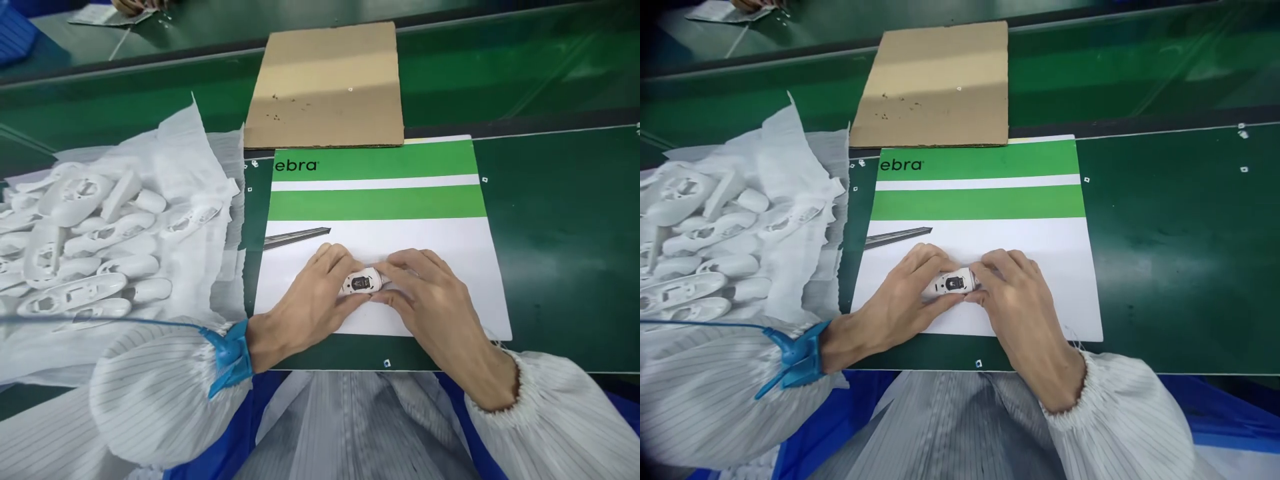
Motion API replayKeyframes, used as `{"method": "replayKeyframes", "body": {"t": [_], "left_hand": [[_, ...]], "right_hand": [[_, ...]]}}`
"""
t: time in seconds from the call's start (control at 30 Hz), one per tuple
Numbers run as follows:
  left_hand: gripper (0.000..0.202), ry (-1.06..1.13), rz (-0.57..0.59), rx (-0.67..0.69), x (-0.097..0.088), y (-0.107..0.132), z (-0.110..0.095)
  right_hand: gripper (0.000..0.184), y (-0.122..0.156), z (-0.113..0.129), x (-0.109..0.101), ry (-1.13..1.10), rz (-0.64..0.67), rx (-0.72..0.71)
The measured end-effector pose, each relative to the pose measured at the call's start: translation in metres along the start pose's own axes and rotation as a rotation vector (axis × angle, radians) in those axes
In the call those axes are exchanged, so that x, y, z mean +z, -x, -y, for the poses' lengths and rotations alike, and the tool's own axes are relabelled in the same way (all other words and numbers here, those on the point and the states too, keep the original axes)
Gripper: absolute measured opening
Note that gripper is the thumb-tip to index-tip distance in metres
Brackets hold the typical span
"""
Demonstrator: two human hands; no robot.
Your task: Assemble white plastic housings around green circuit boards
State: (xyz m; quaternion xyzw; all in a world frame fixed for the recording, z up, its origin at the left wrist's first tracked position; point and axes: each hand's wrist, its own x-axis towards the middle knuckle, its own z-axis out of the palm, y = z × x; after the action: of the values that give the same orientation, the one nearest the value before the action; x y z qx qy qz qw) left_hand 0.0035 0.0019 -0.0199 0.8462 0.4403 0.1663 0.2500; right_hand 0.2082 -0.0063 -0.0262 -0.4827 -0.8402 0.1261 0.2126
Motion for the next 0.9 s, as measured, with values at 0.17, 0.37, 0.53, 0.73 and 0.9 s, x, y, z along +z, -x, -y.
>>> {"method": "replayKeyframes", "body": {"t": [0.17, 0.37, 0.53, 0.73, 0.9], "left_hand": [[0.03, 0.11, 0.07, -0.052, -0.012, -0.012, -0.004], [0.026, -0.02, 0.021, 0.052, 0.008, -0.034, 0.006], [0.032, -0.108, 0.056, 0.061, 0.016, -0.033, 0.007], [0.029, -0.051, 0.052, 0.007, 0.002, -0.011, -0.001], [0.012, 0.075, -0.021, -0.102, 0.005, 0.027, -0.008]], "right_hand": [[0.027, 0.005, 0.009, 0.005, 0.062, 0.023, -0.08], [0.025, 0.003, 0.022, 0.006, 0.084, -0.022, -0.027], [0.018, 0.0, 0.018, 0.006, -0.089, 0.052, 0.125], [0.021, 0.012, 0.015, 0.01, -0.138, -0.076, 0.22], [0.015, 0.027, 0.025, 0.013, -0.133, -0.17, 0.226]]}}
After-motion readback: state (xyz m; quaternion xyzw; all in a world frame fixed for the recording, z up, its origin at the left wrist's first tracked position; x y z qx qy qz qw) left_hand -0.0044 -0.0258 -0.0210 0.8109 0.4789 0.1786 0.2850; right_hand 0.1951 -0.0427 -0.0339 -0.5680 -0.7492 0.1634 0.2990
